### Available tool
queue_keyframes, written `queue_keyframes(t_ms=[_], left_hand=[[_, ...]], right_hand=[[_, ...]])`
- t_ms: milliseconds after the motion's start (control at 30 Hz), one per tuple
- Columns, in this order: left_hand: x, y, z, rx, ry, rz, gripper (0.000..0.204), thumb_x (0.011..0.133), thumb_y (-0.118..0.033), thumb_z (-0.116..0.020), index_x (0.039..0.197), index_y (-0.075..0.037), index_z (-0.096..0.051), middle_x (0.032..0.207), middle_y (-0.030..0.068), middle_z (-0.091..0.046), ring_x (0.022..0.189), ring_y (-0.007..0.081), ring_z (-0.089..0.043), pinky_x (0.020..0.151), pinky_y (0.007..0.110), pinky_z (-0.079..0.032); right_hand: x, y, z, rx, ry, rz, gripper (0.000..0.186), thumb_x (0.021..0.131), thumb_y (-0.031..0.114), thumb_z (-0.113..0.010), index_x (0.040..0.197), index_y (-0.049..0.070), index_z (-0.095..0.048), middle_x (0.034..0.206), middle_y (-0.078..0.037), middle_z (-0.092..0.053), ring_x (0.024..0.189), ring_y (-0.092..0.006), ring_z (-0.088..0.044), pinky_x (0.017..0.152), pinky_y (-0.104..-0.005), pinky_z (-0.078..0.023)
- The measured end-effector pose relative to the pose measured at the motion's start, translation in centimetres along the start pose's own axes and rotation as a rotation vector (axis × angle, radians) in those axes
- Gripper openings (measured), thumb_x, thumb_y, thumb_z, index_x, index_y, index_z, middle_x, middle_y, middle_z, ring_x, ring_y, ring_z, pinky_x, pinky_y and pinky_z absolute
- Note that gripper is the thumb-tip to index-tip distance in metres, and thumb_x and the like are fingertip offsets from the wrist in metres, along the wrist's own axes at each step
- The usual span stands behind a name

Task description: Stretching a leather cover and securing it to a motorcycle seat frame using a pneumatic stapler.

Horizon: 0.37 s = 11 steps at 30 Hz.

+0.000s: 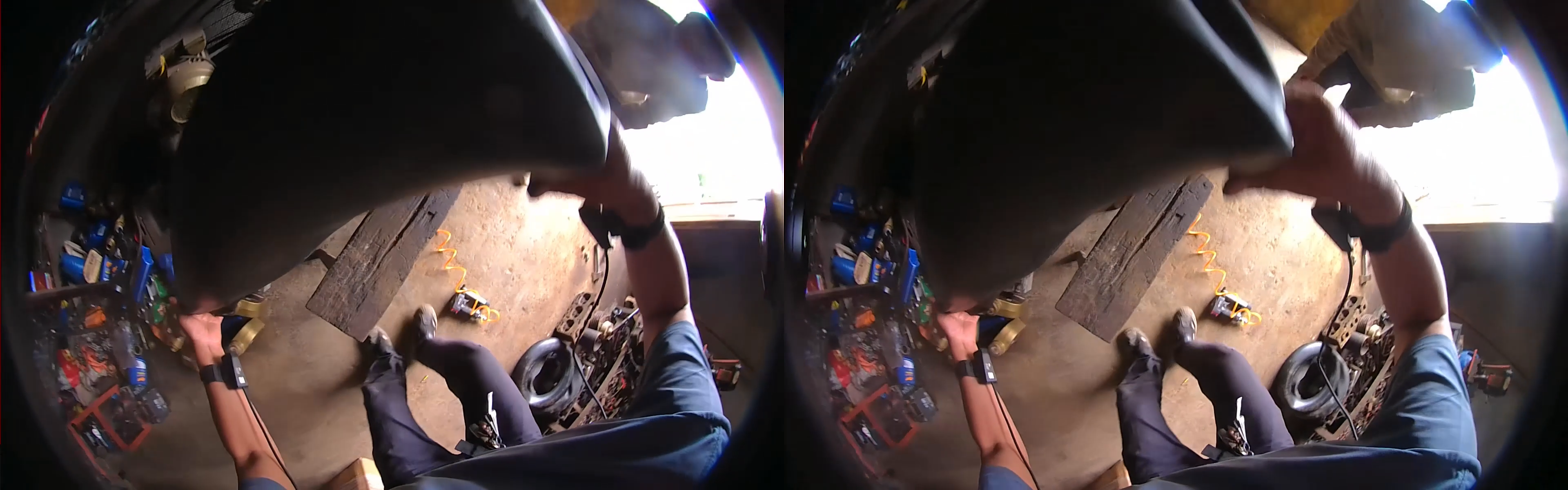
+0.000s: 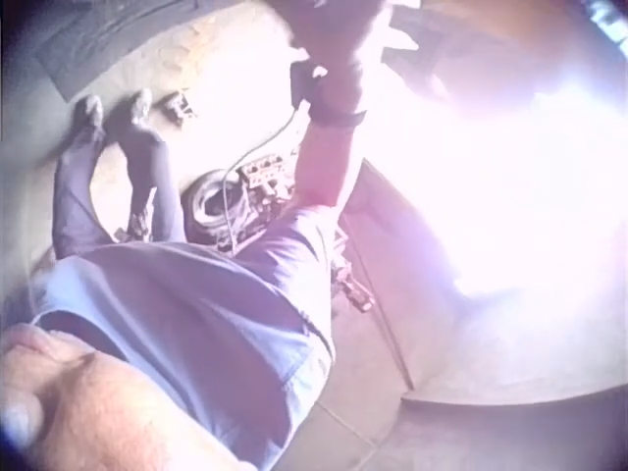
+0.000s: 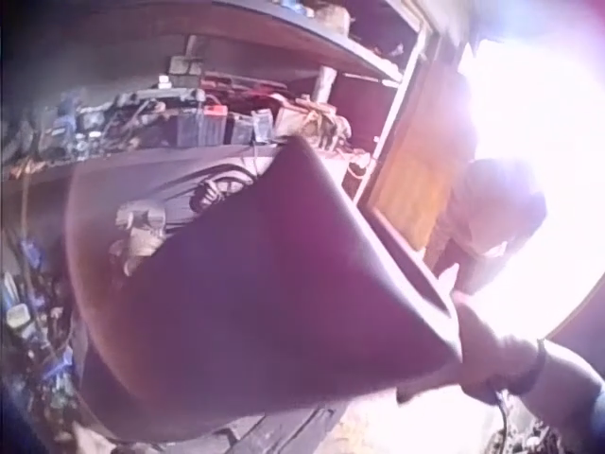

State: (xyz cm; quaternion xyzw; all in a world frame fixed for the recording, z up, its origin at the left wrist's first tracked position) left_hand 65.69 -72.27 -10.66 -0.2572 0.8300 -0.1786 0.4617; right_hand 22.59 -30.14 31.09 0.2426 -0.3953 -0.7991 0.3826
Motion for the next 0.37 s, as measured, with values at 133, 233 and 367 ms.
queue_keyframes(t_ms=[133,233,367], left_hand=[[2.8,0.4,5.4,-0.189,0.303,-0.203,0.069,0.106,-0.060,-0.039,0.151,-0.008,-0.049,0.153,0.0140,-0.053,0.142,0.0347,-0.048,0.120,0.055,-0.036],[6.5,2.7,7.8,-0.262,0.204,-0.329,0.057,0.108,-0.045,-0.047,0.149,-0.005,-0.049,0.148,0.0166,-0.054,0.134,0.0330,-0.054,0.119,0.051,-0.039],[5.6,3.7,5.6,-0.309,0.476,-0.213,0.041,0.104,-0.028,-0.056,0.136,-0.002,-0.061,0.130,0.0179,-0.065,0.116,0.0334,-0.064,0.102,0.046,-0.054]], right_hand=[[-3.1,-3.1,-8.2,-0.336,0.233,0.278,0.057,0.073,0.024,-0.096,0.121,0.007,-0.071,0.121,-0.014,-0.071,0.113,-0.0277,-0.070,0.098,-0.0388,-0.055],[-5.4,-10.1,-12.5,-0.228,0.174,0.138,0.054,0.074,0.018,-0.094,0.121,0.006,-0.070,0.122,-0.015,-0.071,0.114,-0.0270,-0.070,0.098,-0.0383,-0.055],[-8.3,-17.8,-16.6,-0.100,0.172,-0.071,0.051,0.077,0.013,-0.092,0.121,0.003,-0.069,0.121,-0.013,-0.071,0.110,-0.0253,-0.070,0.095,-0.0364,-0.056]])
Point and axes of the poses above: each hand's wrist, its own x-axis towards the middle knuckle, its own z-axis out of the back of the hand, y = z × x, the point moved 6 cm from there along x, towards the middle knuckle
